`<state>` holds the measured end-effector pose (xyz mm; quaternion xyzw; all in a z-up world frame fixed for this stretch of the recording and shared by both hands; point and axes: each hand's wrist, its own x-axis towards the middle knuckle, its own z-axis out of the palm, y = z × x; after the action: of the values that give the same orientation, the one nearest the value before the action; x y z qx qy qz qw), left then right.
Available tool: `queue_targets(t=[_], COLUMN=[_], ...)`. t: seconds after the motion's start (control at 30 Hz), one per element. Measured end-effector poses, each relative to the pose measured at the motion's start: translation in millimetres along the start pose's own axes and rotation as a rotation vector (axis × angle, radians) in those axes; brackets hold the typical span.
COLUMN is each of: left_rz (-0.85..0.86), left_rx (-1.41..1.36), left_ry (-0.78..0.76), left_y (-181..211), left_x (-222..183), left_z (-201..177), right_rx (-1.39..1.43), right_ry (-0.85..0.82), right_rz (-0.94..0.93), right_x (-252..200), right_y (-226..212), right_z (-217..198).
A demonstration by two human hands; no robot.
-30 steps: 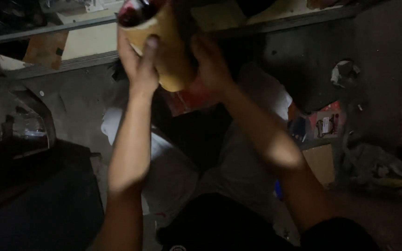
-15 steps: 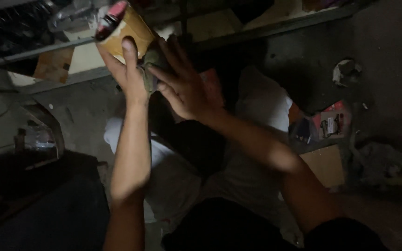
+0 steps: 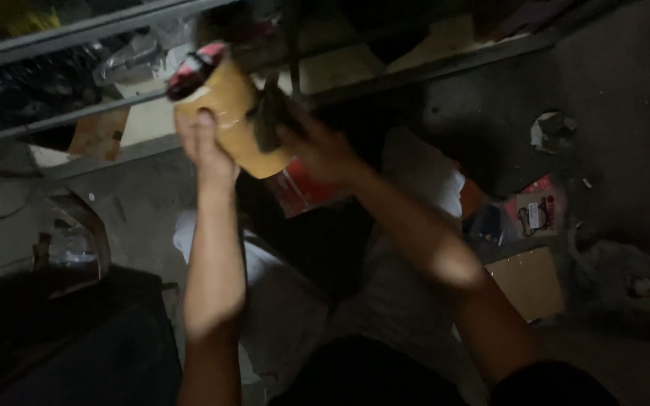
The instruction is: Inspecting and organizing motorcycle parts from storage shelves.
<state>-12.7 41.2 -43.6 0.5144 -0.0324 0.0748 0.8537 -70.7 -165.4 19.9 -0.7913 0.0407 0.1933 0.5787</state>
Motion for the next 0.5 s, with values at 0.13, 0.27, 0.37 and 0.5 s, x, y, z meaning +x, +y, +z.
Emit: queue_targets(t=[0.13, 0.27, 0.37, 0.5], left_rz=[0.037, -0.004, -0.017, 0.089], left_rx=[-0.091, -0.058, -0.018, 0.366], left_ry=[-0.200, -0.264, -0.325, -0.254], left_y=[35, 33, 18, -45], left_x=[-1, -9, -11, -8], left_z=[7, 3, 1, -46], right_rx=[0.303, 0.319, 0.417, 0.570], right_ry=[-0.127, -0.153, -0.123, -0.017], right_rz=[-0.438, -0.365, -0.311, -0.262], right_x=[7, 16, 25, 29], right_y=[31, 50, 60, 59], right_z=[11, 19, 20, 10])
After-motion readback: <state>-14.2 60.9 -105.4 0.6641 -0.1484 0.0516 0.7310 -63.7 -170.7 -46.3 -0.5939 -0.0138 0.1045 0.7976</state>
